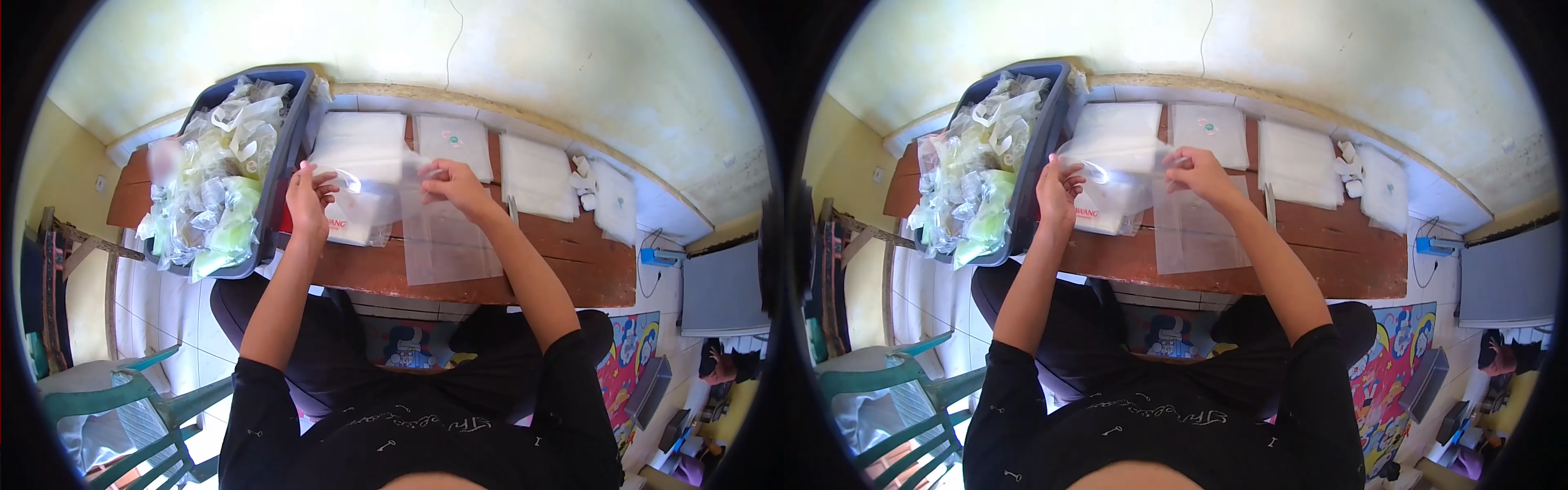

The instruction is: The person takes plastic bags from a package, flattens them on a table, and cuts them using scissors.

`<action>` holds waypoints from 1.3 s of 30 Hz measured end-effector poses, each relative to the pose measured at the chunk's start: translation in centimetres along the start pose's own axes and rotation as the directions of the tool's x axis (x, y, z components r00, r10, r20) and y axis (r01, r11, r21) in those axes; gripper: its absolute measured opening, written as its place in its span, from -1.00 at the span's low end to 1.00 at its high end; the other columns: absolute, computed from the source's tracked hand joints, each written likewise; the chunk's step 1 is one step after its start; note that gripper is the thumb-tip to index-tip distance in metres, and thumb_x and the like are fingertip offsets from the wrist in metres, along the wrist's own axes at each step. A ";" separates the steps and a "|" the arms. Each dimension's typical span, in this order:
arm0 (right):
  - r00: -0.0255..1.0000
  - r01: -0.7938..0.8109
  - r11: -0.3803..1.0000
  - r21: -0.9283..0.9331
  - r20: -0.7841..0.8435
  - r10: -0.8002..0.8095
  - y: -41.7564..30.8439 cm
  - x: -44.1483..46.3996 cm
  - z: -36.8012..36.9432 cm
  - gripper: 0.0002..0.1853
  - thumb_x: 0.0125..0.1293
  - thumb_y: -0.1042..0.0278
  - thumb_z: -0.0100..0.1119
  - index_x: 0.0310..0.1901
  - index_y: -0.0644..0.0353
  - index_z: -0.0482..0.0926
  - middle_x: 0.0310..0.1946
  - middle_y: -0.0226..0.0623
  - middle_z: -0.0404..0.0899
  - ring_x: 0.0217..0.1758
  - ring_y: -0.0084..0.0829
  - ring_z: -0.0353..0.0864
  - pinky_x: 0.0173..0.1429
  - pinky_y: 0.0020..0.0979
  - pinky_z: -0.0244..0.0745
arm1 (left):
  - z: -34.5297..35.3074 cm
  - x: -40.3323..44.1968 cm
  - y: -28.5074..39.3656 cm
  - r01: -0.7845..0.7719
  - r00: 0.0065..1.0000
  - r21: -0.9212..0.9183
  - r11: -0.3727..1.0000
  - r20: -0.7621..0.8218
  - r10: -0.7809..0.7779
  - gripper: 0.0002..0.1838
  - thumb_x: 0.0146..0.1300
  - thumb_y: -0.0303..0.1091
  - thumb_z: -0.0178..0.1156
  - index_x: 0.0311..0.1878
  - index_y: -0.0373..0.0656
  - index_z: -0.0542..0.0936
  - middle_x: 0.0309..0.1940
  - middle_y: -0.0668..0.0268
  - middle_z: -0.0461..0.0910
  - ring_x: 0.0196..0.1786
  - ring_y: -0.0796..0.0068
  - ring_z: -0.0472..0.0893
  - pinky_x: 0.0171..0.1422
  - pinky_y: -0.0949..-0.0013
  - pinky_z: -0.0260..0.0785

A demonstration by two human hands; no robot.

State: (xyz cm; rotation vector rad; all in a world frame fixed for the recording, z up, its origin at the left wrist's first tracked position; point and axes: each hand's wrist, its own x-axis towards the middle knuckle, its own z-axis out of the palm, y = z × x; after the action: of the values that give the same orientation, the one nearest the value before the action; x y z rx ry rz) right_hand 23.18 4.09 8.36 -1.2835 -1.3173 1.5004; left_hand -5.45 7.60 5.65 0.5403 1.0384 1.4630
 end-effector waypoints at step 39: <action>0.650 0.294 0.456 -0.840 -0.175 -0.740 4.1 21.1 0.3 -0.50 0.15 0.44 0.36 0.16 0.20 0.48 -0.08 0.03 0.63 0.08 0.06 0.56 0.21 -0.05 0.46 | -0.1 6.3 -1.0 -0.116 0.973 0.942 0.316 0.171 -0.152 -0.54 0.38 -0.13 0.21 -0.59 -0.26 0.59 -0.76 0.37 0.48 -0.72 0.63 0.43 -0.61 0.47 0.20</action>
State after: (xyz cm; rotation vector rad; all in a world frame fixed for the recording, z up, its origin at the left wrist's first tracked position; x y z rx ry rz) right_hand 18.65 23.38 0.03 -1.3875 -1.7939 0.0175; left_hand -6.19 13.45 3.31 1.5195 1.6739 0.5344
